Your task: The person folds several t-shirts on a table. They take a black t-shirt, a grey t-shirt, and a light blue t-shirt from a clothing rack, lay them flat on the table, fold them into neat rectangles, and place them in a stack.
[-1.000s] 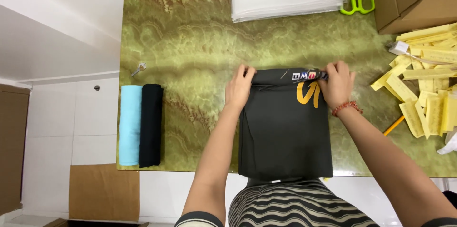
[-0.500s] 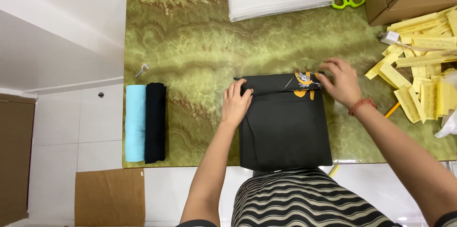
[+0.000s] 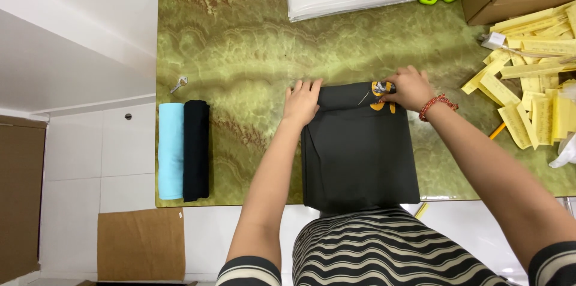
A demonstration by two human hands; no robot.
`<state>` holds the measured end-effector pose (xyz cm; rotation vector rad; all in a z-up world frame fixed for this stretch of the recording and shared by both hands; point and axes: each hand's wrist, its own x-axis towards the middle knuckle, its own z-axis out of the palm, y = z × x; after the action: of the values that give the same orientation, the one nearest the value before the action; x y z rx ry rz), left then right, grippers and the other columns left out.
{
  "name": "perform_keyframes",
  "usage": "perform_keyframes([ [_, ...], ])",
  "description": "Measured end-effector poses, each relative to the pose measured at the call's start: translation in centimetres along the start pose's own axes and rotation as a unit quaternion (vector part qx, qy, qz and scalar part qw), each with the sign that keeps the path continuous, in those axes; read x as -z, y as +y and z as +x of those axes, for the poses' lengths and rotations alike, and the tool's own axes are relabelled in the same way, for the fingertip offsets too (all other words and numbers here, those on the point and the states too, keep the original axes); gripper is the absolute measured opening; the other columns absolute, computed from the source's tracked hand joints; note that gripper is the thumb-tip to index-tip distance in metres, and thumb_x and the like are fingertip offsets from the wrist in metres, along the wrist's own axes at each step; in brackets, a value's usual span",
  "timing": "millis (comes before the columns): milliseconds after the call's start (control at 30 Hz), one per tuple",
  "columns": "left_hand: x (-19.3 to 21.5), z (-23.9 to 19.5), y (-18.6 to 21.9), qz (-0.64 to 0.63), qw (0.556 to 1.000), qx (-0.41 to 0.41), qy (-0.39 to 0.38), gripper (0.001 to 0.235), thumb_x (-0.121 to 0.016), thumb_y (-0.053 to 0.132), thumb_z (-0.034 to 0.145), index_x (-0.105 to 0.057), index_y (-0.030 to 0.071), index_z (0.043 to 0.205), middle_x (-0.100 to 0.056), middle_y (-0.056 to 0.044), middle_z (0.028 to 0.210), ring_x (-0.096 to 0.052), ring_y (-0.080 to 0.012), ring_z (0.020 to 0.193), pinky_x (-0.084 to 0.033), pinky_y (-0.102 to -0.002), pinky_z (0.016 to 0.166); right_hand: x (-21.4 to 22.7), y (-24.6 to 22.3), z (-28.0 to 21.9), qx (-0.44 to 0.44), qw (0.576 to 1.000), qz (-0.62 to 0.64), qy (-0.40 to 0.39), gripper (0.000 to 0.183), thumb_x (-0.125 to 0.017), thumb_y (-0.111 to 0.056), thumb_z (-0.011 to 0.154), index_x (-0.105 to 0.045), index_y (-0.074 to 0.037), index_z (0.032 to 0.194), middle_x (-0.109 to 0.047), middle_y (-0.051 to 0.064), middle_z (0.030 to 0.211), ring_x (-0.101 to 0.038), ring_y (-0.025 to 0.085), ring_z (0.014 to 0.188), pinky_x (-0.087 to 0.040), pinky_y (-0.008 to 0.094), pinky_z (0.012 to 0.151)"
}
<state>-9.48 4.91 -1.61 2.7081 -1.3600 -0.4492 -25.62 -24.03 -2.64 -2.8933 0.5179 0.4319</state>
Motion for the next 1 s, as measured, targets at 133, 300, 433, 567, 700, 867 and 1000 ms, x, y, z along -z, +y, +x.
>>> perform_keyframes([
  [133,-1.2,0.0,-0.4,0.012,0.998,-0.012,0.056,0.052,-0.083,0.017,0.091,-0.052,0.019,0.133,-0.050,-0.008,0.127,-0.045,-0.0267,0.122,-0.041,-0.047,0.101,-3.2,0.0,-1.1,0.019,0.992,-0.050,0.110,0.051,-0.085,-0.045,0.086,-0.075,-0.028,0.133,-0.057,-0.003,0.110,-0.051,0.020,0.114,-0.041,0.038,0.096],
  [300,-3.2,-4.2,1.0,0.026,0.971,-0.061,0.231,0.028,-0.071,0.011,0.095,-0.053,0.020,0.115,-0.048,-0.006,0.111,-0.053,-0.0288,0.113,-0.053,-0.041,0.088,-5.8,-0.2,-5.7,0.076,0.962,-0.073,0.250,0.083,-0.086,-0.034,0.078,-0.058,-0.025,0.156,-0.046,0.002,0.115,-0.046,0.024,0.112,-0.037,0.039,0.094],
  [433,-5.1,-7.9,1.4,0.043,0.953,-0.069,0.291,0.031,-0.069,0.010,0.101,-0.059,0.022,0.127,-0.055,-0.009,0.122,-0.057,-0.0314,0.123,-0.059,-0.040,0.095,-4.7,0.6,-8.8,0.109,0.966,0.000,0.233,0.080,-0.073,-0.059,0.088,-0.059,-0.020,0.157,-0.051,0.004,0.116,-0.049,0.024,0.114,-0.034,0.039,0.100],
  [567,-6.1,-9.9,1.4,0.065,0.944,-0.087,0.310,0.033,-0.065,0.017,0.101,-0.062,0.022,0.134,-0.059,-0.010,0.127,-0.058,-0.0340,0.126,-0.061,-0.042,0.094,-2.8,0.8,-8.4,0.071,0.983,0.091,0.141,0.065,-0.061,-0.069,0.097,-0.068,-0.022,0.143,-0.052,0.005,0.134,-0.048,0.028,0.133,-0.034,0.048,0.113],
  [700,-7.5,-11.1,1.1,0.070,0.942,-0.114,0.307,0.027,-0.064,0.024,0.105,-0.064,0.023,0.132,-0.057,-0.006,0.120,-0.058,-0.0285,0.121,-0.054,-0.038,0.094,2.8,-2.1,-7.3,0.020,0.980,0.165,-0.111,0.087,-0.089,-0.061,0.080,-0.061,-0.021,0.152,-0.064,0.008,0.148,-0.050,0.030,0.148,-0.034,0.056,0.118],
  [867,-5.9,-8.7,-0.2,0.062,0.960,-0.120,0.247,0.039,-0.069,0.029,0.099,-0.060,0.024,0.137,-0.057,-0.005,0.113,-0.060,-0.0271,0.109,-0.052,-0.040,0.090,-2.8,-0.4,-3.2,0.062,0.990,0.047,-0.120,0.077,-0.090,-0.062,0.076,-0.066,-0.026,0.139,-0.069,0.000,0.139,-0.059,0.027,0.138,-0.042,0.052,0.107],
  [1000,-1.2,-6.4,0.0,0.036,0.990,-0.072,0.119,0.083,-0.084,0.031,0.091,-0.044,0.016,0.161,-0.045,-0.015,0.157,-0.039,-0.0360,0.152,-0.039,-0.056,0.120,-1.8,-1.5,-3.7,0.057,0.997,-0.051,0.000,0.069,-0.079,-0.059,0.085,-0.062,-0.018,0.137,-0.065,0.003,0.127,-0.060,0.026,0.128,-0.043,0.048,0.103],
])
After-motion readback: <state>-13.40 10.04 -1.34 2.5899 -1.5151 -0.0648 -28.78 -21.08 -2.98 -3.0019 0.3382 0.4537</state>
